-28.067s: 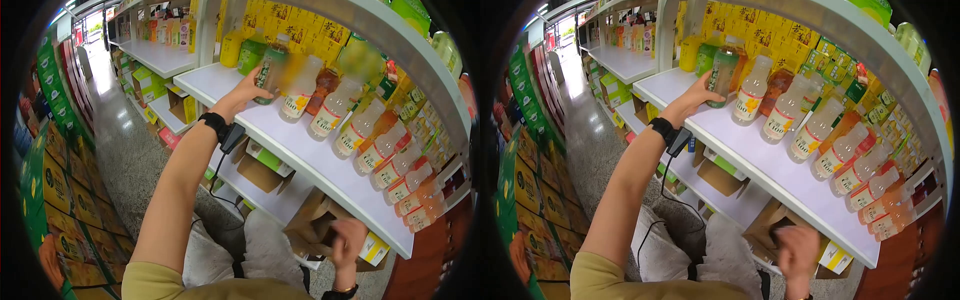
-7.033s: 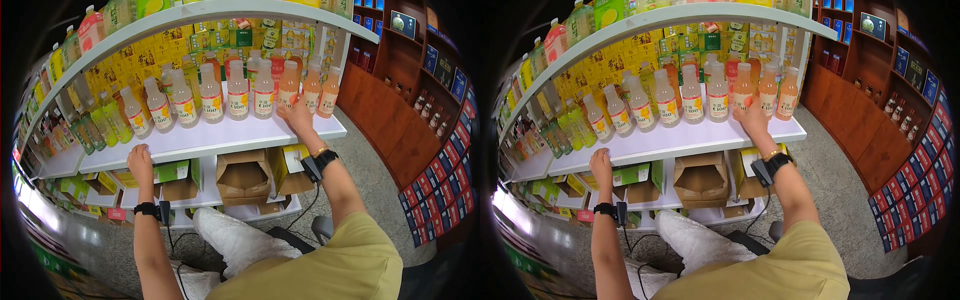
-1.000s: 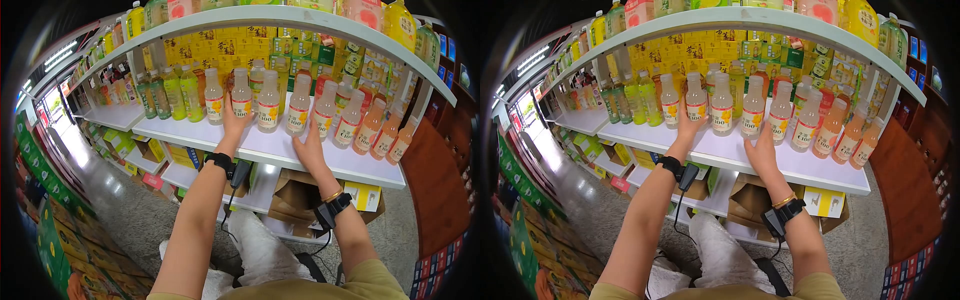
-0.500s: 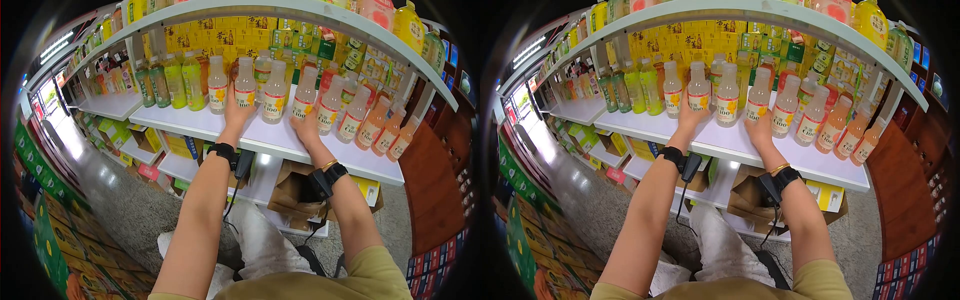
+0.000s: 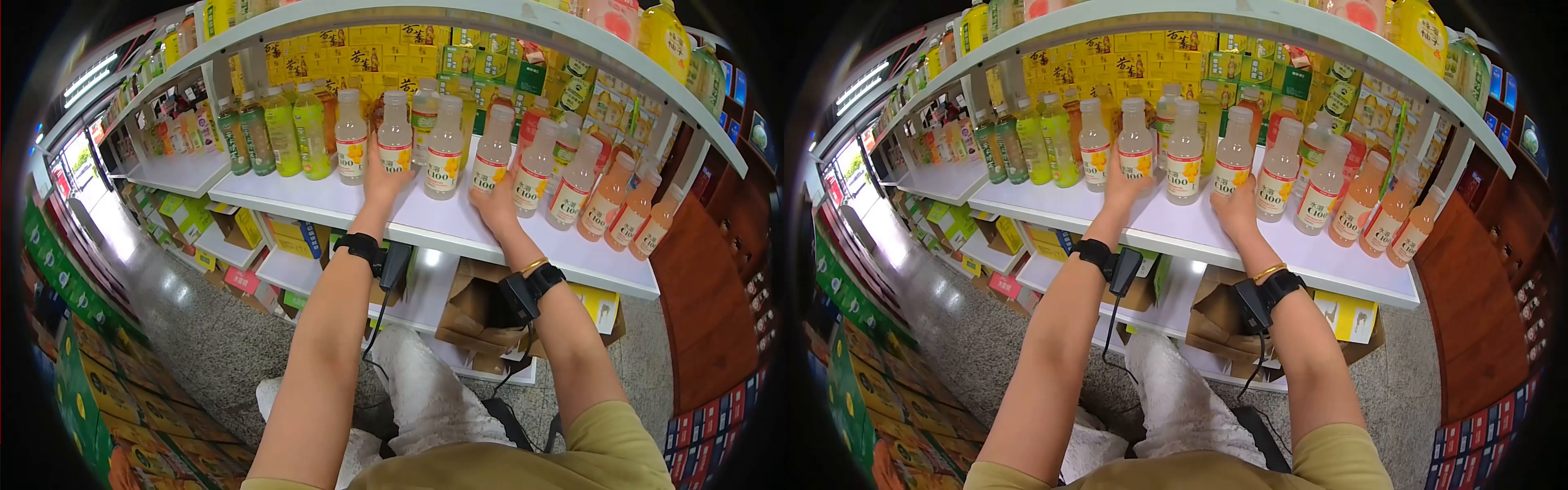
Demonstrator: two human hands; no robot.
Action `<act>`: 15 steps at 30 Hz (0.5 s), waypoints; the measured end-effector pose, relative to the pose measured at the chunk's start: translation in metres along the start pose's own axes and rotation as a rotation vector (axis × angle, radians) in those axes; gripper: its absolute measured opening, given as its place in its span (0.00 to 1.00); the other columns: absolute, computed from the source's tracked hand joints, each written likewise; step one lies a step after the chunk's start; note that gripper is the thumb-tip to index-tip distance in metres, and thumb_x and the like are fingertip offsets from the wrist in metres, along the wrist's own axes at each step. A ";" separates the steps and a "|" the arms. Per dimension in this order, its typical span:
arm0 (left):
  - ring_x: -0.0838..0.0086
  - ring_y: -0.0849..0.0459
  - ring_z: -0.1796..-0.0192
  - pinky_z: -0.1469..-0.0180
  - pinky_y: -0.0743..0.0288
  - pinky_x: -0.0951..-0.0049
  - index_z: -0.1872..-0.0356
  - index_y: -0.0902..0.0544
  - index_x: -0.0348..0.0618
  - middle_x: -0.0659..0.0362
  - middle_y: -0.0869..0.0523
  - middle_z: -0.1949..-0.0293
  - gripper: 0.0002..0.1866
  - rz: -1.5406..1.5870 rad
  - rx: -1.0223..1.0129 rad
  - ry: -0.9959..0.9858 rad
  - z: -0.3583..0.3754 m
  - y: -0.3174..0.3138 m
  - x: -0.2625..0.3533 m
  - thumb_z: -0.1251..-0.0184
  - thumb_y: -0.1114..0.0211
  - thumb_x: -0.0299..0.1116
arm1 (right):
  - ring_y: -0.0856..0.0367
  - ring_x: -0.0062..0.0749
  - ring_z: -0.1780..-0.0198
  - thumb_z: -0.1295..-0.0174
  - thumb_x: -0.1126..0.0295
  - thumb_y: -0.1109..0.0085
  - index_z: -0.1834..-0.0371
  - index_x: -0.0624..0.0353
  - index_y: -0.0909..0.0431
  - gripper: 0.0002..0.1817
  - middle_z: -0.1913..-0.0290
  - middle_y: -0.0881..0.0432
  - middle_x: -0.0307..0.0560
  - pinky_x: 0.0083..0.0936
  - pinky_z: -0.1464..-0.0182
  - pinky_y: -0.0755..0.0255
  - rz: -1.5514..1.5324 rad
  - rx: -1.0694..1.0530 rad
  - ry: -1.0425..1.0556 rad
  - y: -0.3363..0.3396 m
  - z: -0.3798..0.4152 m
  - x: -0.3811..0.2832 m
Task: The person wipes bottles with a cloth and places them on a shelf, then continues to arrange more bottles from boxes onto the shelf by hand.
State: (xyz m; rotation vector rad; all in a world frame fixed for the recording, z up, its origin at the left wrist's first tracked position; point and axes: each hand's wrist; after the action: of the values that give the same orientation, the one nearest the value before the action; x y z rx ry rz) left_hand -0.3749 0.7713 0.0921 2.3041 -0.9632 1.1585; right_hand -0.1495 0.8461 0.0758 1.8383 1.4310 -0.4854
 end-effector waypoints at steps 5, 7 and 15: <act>0.63 0.26 0.32 0.33 0.28 0.62 0.20 0.43 0.50 0.50 0.27 0.33 0.54 0.153 0.141 0.026 0.021 0.011 0.012 0.49 0.22 0.22 | 0.26 0.56 0.33 0.47 0.70 0.29 0.32 0.74 0.43 0.43 0.36 0.29 0.70 0.41 0.32 0.31 -0.089 -0.074 -0.037 0.010 0.007 0.002; 0.63 0.26 0.33 0.34 0.28 0.62 0.21 0.41 0.49 0.49 0.26 0.35 0.52 0.095 0.243 0.077 0.028 0.027 0.022 0.47 0.21 0.25 | 0.29 0.56 0.30 0.47 0.70 0.29 0.29 0.75 0.46 0.45 0.32 0.32 0.71 0.40 0.29 0.34 -0.168 -0.139 -0.073 0.020 0.027 -0.014; 0.54 0.32 0.26 0.26 0.35 0.58 0.19 0.47 0.44 0.44 0.36 0.25 0.55 -0.347 0.216 -0.085 -0.008 0.074 -0.004 0.47 0.21 0.26 | 0.46 0.53 0.19 0.42 0.70 0.32 0.20 0.74 0.55 0.51 0.21 0.45 0.69 0.38 0.20 0.49 -0.134 -0.172 -0.105 0.042 0.055 -0.047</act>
State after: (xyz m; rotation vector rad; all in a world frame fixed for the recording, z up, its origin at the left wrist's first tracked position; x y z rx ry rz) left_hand -0.4348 0.7268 0.0963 2.5767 -0.4528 1.0659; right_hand -0.1167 0.7704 0.0857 1.5664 1.4828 -0.5009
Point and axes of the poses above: each hand's wrist, its own z-axis away from the middle knuckle, its own y-axis out of the back of the hand, x = y × z
